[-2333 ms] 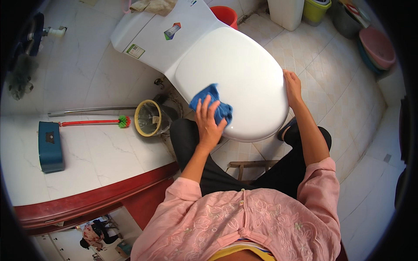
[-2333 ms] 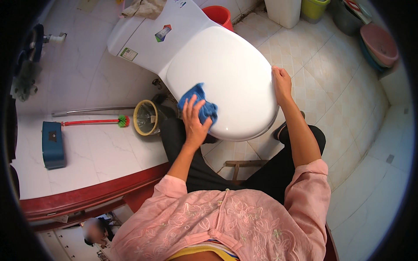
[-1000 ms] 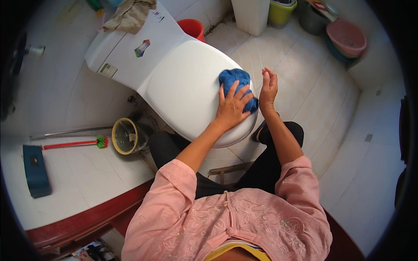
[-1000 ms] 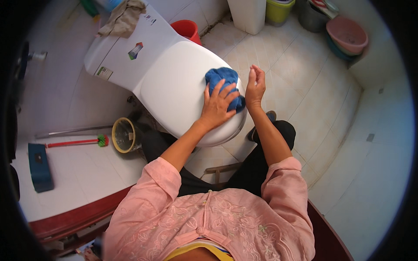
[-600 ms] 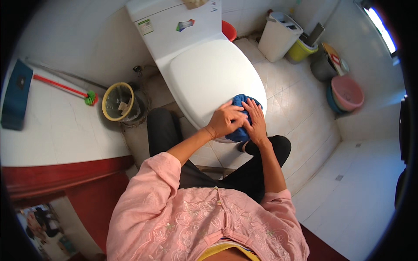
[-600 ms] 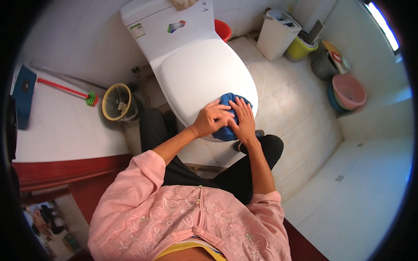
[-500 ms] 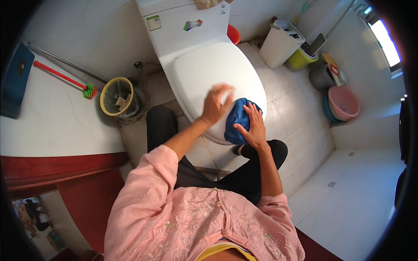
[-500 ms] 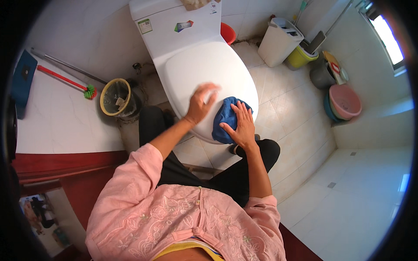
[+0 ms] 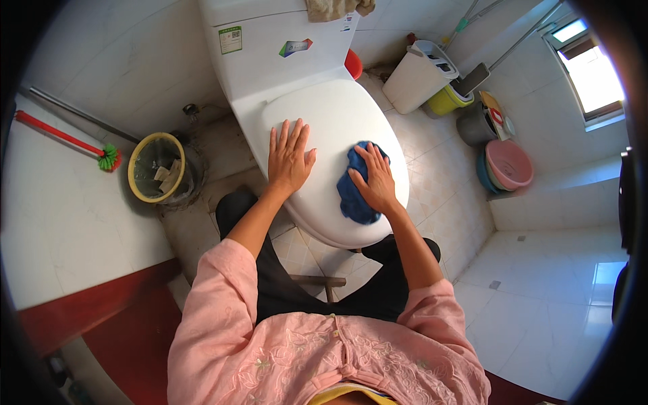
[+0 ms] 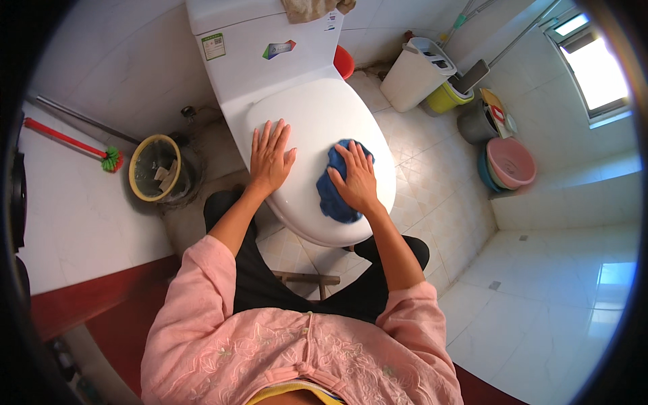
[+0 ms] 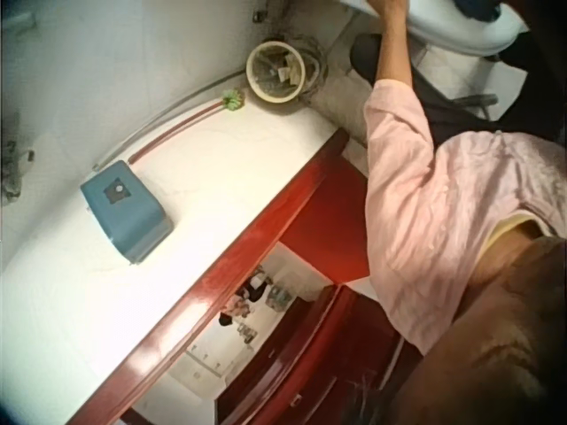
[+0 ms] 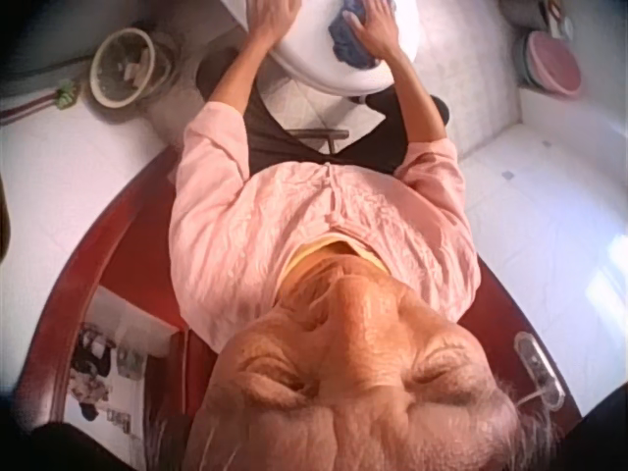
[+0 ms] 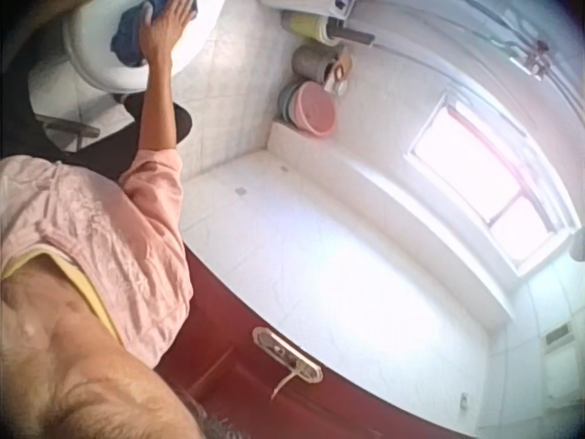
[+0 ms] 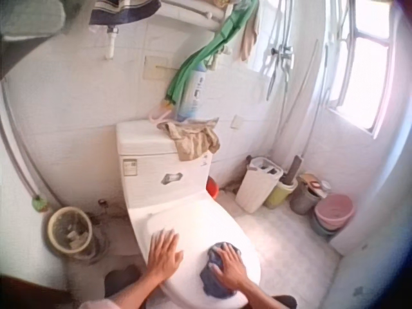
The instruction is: The person wipes the top of a toilet lid with a blue cloth, moving it across the surface and edges, then stands up and places the cloth in a sink.
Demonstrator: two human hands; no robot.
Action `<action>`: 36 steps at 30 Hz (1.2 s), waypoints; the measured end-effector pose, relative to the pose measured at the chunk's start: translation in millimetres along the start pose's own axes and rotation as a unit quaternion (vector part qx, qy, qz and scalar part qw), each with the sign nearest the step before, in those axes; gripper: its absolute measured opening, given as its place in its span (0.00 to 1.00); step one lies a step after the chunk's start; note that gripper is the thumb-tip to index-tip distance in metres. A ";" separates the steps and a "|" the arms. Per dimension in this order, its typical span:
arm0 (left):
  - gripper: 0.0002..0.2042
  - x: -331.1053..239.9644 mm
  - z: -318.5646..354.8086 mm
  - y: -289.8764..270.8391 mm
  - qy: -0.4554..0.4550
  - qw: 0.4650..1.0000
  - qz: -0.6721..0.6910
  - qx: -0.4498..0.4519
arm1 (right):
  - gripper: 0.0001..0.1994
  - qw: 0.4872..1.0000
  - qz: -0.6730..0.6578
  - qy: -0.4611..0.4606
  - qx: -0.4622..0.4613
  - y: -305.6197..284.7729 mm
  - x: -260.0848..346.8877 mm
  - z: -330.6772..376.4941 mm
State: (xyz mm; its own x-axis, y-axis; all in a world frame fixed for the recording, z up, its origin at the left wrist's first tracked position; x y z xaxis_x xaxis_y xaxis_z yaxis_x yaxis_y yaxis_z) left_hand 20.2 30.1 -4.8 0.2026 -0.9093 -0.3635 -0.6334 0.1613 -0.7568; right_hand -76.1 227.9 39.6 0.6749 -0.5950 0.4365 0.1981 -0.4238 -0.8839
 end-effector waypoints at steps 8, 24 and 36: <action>0.28 -6.9 -2.0 -9.9 -0.017 0.999 0.044 0.002 | 0.31 0.999 0.024 -0.005 0.029 41.1 8.7 -142.6; 0.27 2.7 -0.1 2.1 0.001 1.000 0.021 -0.019 | 0.28 0.999 -0.040 -0.007 -0.015 42.6 20.2 -107.0; 0.26 11.8 -5.0 13.5 -0.011 0.992 -0.080 0.099 | 0.24 0.987 -0.099 0.051 -0.119 -9.5 -11.3 100.1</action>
State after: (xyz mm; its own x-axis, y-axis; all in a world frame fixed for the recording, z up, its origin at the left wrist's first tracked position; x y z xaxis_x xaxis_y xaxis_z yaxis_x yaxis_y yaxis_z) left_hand 10.4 19.6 -16.6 0.3066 -0.9207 -0.2414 -0.4332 0.0909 -0.8967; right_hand -14.5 307.0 26.3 0.5631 -0.5449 0.6213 0.1377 -0.6794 -0.7207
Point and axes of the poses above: each hand's wrist, its own z-axis away from the middle knuckle, its own y-axis out of the palm, x = y × z, the point moved 2 cm from there along -z, towards the middle knuckle, and after that the axes turned 7 degrees about -x, right-handed, at the moved point
